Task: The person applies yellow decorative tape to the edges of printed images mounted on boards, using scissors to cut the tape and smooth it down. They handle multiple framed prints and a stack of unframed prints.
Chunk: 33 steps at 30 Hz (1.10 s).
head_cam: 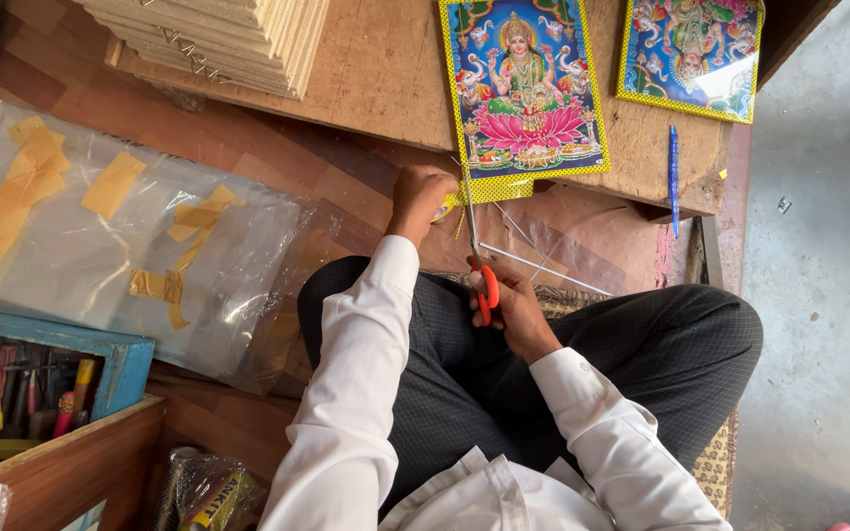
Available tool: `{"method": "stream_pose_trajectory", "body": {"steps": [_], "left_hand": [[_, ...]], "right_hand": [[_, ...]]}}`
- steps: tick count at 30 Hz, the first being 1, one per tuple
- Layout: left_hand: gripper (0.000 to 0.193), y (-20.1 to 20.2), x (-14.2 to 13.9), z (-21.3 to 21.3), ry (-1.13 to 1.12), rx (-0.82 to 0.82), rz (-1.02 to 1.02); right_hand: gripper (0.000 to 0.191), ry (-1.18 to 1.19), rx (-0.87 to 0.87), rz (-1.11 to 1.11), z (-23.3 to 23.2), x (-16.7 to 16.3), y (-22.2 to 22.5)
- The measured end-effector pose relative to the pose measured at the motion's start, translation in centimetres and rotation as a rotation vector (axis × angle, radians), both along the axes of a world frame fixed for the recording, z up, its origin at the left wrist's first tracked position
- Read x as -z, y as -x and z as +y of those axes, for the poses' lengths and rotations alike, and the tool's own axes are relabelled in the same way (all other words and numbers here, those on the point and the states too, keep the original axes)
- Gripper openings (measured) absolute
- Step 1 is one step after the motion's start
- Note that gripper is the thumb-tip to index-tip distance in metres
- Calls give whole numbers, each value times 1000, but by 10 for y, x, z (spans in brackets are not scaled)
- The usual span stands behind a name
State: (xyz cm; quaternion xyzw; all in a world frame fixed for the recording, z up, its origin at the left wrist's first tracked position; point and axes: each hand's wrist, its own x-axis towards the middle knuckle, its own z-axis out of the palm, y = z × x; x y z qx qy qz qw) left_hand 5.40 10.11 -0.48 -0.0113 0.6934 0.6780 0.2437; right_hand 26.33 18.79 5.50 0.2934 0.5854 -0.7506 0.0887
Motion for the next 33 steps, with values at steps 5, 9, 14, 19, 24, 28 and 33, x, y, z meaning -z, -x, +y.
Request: {"method": "stream_pose_trajectory", "body": {"steps": [5, 9, 14, 19, 24, 28, 33], "left_hand": [[17, 2, 9, 2, -11, 6, 36], [17, 3, 14, 1, -70, 13, 61], [16, 5, 13, 1, -71, 16, -18], [15, 7, 18, 1, -53, 24, -62], [14, 11, 22, 1, -113, 60, 85], [14, 12, 14, 0, -31, 50, -70], [16, 9, 5, -1, 19, 73, -125]], "right_hand": [[62, 20, -5, 45, -2, 1, 0], [57, 8, 85, 10, -3, 5, -2], [52, 28, 143, 2, -4, 11, -5], [52, 23, 104, 46, -1, 14, -7], [51, 8, 74, 40, 4, 12, -8], [50, 17, 63, 42, 4, 9, -8], [48, 14, 88, 32, 2, 11, -5]]}}
